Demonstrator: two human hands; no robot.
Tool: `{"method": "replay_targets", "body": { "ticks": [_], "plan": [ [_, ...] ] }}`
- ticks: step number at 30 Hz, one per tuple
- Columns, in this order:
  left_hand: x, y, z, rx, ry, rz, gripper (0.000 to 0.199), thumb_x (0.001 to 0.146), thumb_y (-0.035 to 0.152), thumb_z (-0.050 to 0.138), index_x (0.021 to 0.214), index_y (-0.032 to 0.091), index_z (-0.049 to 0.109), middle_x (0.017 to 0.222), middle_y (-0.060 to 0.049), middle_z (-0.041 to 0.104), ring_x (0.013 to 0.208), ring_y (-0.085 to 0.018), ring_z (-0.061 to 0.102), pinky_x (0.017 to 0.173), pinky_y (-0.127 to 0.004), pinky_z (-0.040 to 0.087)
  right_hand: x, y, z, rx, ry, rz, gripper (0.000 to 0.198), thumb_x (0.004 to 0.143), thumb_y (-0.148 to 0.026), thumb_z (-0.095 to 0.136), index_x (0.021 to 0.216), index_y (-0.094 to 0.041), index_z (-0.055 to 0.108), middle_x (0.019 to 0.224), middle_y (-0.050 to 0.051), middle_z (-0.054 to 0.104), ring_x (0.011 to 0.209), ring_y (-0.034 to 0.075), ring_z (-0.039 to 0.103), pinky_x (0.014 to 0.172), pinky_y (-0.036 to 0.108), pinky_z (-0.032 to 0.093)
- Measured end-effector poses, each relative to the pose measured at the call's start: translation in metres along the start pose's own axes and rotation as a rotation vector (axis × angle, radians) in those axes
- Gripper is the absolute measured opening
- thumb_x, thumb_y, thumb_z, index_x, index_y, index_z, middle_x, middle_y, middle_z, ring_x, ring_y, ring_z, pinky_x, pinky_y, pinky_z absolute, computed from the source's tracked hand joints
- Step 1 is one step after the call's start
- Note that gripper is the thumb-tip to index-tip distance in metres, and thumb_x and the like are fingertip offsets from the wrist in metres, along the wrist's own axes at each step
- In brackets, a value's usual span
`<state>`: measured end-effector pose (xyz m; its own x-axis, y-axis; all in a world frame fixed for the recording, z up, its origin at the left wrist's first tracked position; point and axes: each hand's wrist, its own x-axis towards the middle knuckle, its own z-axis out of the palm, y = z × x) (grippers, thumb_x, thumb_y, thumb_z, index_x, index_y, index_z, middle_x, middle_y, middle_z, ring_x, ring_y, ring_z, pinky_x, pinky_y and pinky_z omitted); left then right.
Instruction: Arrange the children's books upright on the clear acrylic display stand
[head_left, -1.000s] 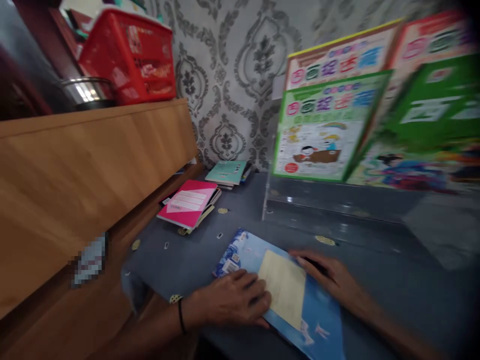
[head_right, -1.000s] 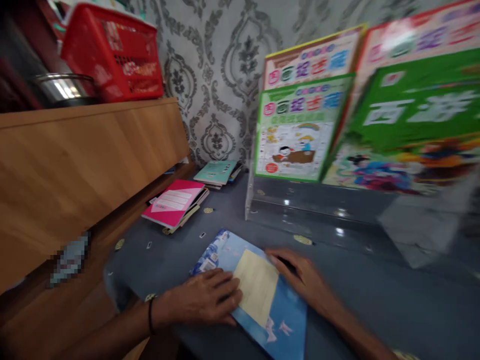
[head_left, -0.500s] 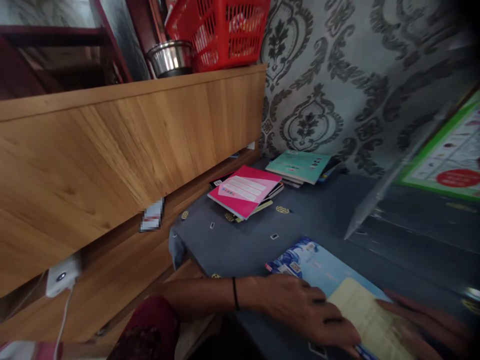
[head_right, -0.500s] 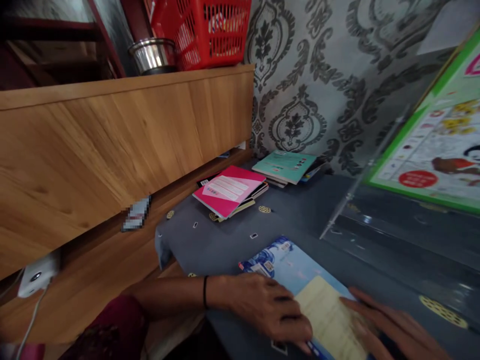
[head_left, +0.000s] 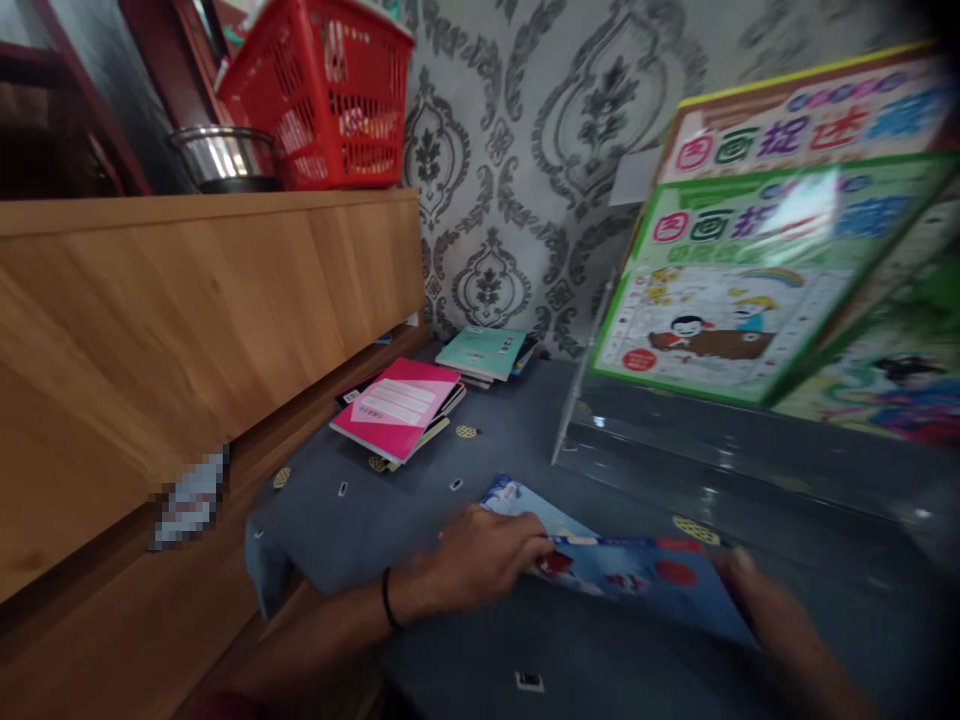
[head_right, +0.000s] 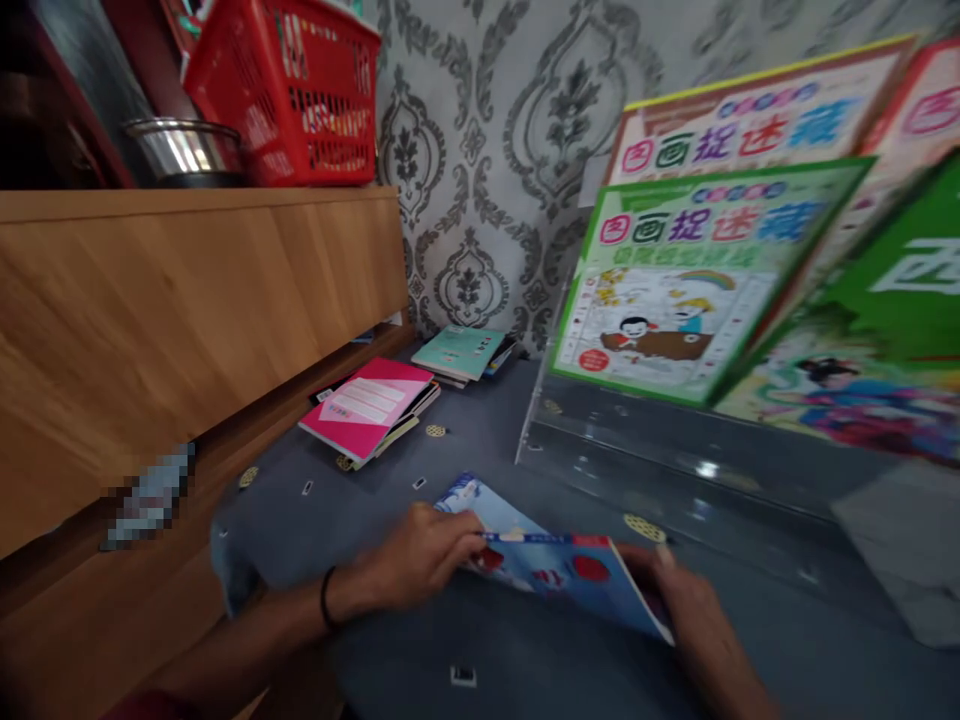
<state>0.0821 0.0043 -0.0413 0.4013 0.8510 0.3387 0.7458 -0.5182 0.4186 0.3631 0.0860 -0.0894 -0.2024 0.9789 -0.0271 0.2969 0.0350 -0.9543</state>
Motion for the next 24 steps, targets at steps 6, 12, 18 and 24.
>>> {"method": "replay_targets", "body": {
  "ticks": [6,12,18,24],
  "plan": [
    [0.009,-0.003,-0.006,-0.348,0.189,-0.202,0.04,0.103,0.039,0.028,0.071,0.021,0.043,0.062,0.005,0.043,0.057,-0.011,0.042,0.059,-0.026,0.029,-0.002,-0.012,0.005,0.539,-0.101,0.038,0.074,0.066,-0.094,0.051,0.078,-0.025,0.075,0.091,0.016,0.076,0.097,0.04,0.071,0.089,0.055,0.056],
    [0.014,-0.002,-0.006,-0.568,0.279,-0.296,0.048,0.1,0.054,0.033,0.065,0.021,0.039,0.058,0.006,0.038,0.054,-0.01,0.038,0.056,-0.025,0.029,-0.009,0.003,0.026,0.473,-0.122,-0.062,0.06,0.064,-0.075,0.076,0.094,-0.023,0.073,0.099,0.013,0.076,0.098,0.033,0.071,0.101,0.058,0.049],
    [0.024,0.008,-0.001,-0.885,0.488,-0.459,0.058,0.085,0.073,0.053,0.063,0.019,0.048,0.057,0.004,0.048,0.054,-0.01,0.044,0.053,-0.022,0.038,-0.028,-0.008,0.039,0.297,-0.324,-0.185,0.06,0.08,-0.066,0.07,0.122,-0.023,0.067,0.105,0.01,0.072,0.1,0.027,0.068,0.095,0.047,0.055],
    [0.028,0.006,0.01,-1.309,0.586,-0.747,0.055,0.067,0.066,0.076,0.089,0.016,0.066,0.07,-0.001,0.07,0.062,-0.016,0.066,0.056,-0.026,0.052,-0.04,-0.03,0.038,0.276,-0.4,-0.21,0.054,0.091,-0.06,0.06,0.127,-0.02,0.062,0.098,0.008,0.07,0.09,0.024,0.067,0.08,0.04,0.059]
  ]
}}
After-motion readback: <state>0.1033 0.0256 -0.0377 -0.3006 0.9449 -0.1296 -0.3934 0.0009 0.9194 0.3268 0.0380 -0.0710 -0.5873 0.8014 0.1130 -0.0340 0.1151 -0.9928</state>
